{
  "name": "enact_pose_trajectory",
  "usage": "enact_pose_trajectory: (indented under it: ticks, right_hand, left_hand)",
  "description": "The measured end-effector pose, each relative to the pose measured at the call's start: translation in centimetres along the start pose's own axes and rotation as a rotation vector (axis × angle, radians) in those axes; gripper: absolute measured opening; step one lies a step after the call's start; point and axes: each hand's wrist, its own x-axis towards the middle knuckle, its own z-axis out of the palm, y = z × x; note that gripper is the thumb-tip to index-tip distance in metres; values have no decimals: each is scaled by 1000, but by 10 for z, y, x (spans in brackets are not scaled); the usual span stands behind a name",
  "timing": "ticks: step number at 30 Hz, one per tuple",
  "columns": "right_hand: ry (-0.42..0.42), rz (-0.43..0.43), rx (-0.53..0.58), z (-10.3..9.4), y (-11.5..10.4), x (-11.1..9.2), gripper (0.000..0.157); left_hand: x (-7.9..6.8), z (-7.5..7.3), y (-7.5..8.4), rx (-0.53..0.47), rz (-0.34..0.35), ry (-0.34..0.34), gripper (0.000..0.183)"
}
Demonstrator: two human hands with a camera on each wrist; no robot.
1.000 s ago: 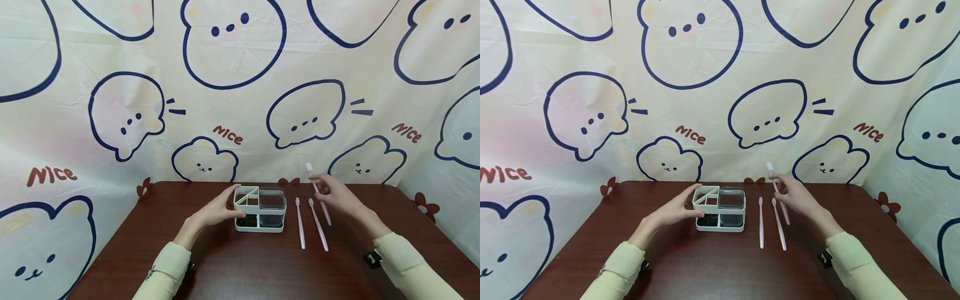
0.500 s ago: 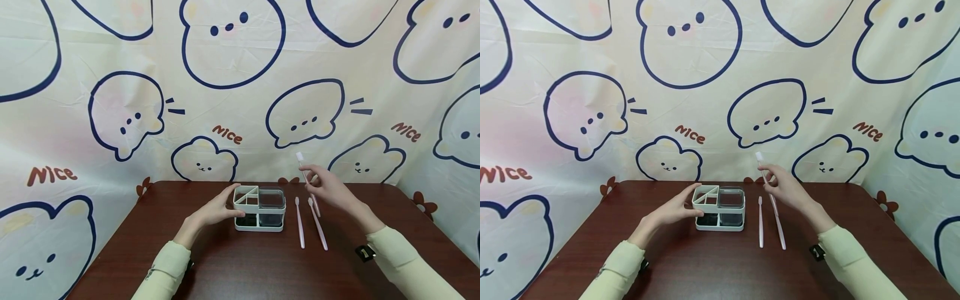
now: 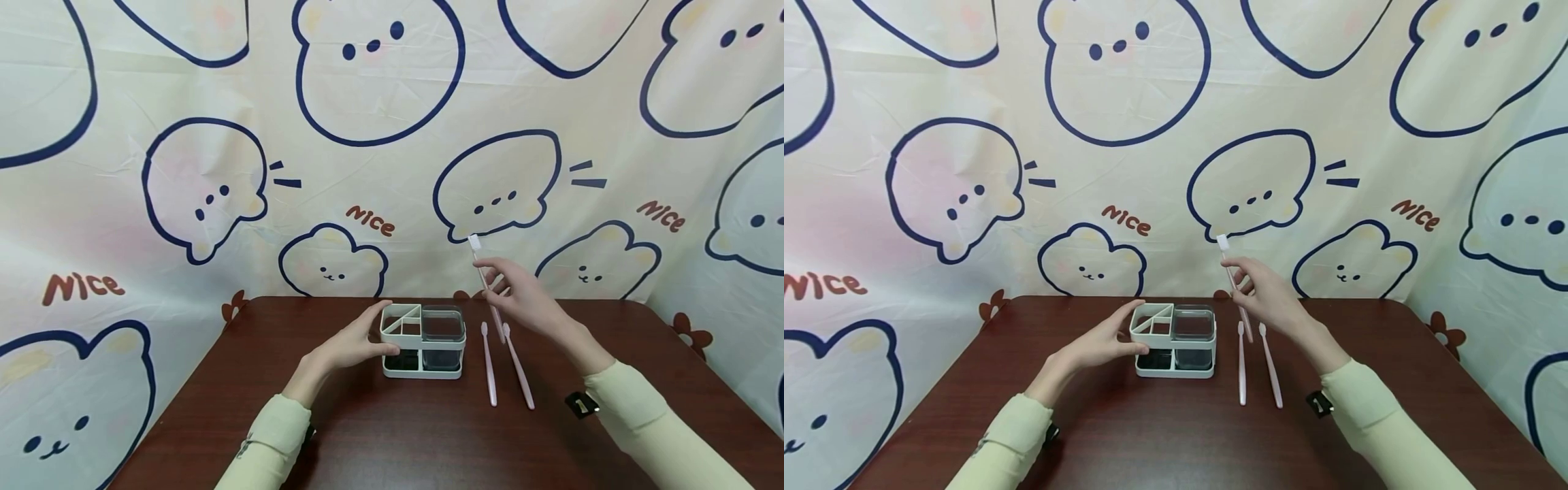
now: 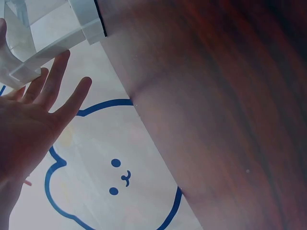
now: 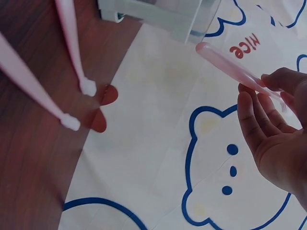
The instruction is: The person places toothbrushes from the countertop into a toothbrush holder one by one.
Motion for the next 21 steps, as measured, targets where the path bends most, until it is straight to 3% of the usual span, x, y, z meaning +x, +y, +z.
enact_pose_trajectory:
  ticks: [4, 11, 21]
  right_hand:
    - [13, -36, 11, 2, -8, 5, 53]
    - [19, -18, -2, 1, -21, 11, 53]
    - [48, -96, 20, 6, -40, 20, 53]
  left_hand:
    - [0, -1, 0, -2, -4, 0, 97]
    - [0, 0, 1, 8, 2, -5, 100]
    - [-1, 0, 2, 16, -2, -11, 97]
